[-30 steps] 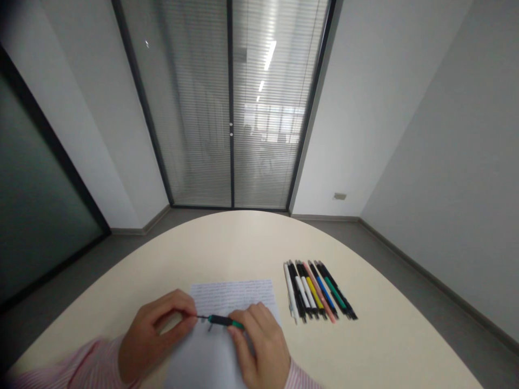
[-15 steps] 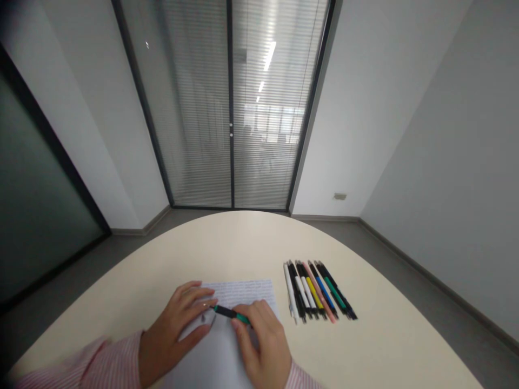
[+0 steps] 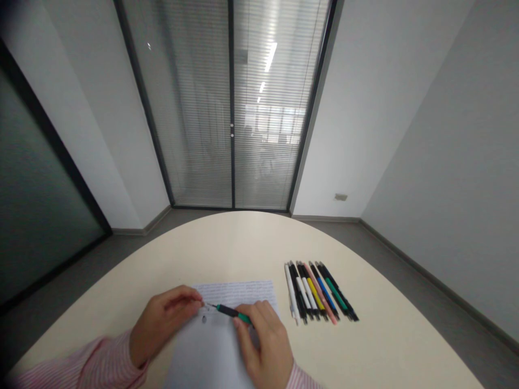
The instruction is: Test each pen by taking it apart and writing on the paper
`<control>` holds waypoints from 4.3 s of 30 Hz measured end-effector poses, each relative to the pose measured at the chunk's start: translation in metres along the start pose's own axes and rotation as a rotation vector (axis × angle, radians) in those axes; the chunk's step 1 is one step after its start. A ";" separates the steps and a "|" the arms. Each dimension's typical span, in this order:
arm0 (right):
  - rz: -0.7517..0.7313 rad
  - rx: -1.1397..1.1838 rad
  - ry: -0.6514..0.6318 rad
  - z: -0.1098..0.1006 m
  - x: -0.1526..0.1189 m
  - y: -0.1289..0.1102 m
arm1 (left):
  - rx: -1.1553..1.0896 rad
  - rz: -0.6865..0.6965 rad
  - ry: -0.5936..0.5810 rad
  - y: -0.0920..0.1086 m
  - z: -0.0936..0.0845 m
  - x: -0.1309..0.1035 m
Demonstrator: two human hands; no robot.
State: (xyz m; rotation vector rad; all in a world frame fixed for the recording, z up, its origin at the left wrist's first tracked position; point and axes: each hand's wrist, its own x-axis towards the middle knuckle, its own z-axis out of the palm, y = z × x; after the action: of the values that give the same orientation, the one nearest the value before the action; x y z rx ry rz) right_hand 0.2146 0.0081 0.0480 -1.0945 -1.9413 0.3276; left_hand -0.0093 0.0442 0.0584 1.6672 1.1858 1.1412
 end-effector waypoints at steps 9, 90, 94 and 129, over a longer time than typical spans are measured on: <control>0.008 -0.019 -0.020 0.001 -0.001 0.000 | -0.239 -0.122 0.082 0.009 -0.001 0.000; 0.003 -0.078 -0.087 0.003 -0.003 0.001 | -0.371 -0.025 -0.007 -0.003 -0.003 -0.005; -0.011 -0.064 -0.095 0.002 -0.002 0.001 | -0.314 0.039 -0.055 -0.005 0.000 -0.006; -0.065 -0.034 -0.243 0.003 -0.004 -0.001 | 0.154 0.327 -0.172 0.001 0.002 -0.013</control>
State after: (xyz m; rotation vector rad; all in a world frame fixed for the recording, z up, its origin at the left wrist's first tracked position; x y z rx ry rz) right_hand 0.2128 0.0044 0.0444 -1.0499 -2.1996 0.4087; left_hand -0.0094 0.0319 0.0556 2.0889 0.9343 1.0932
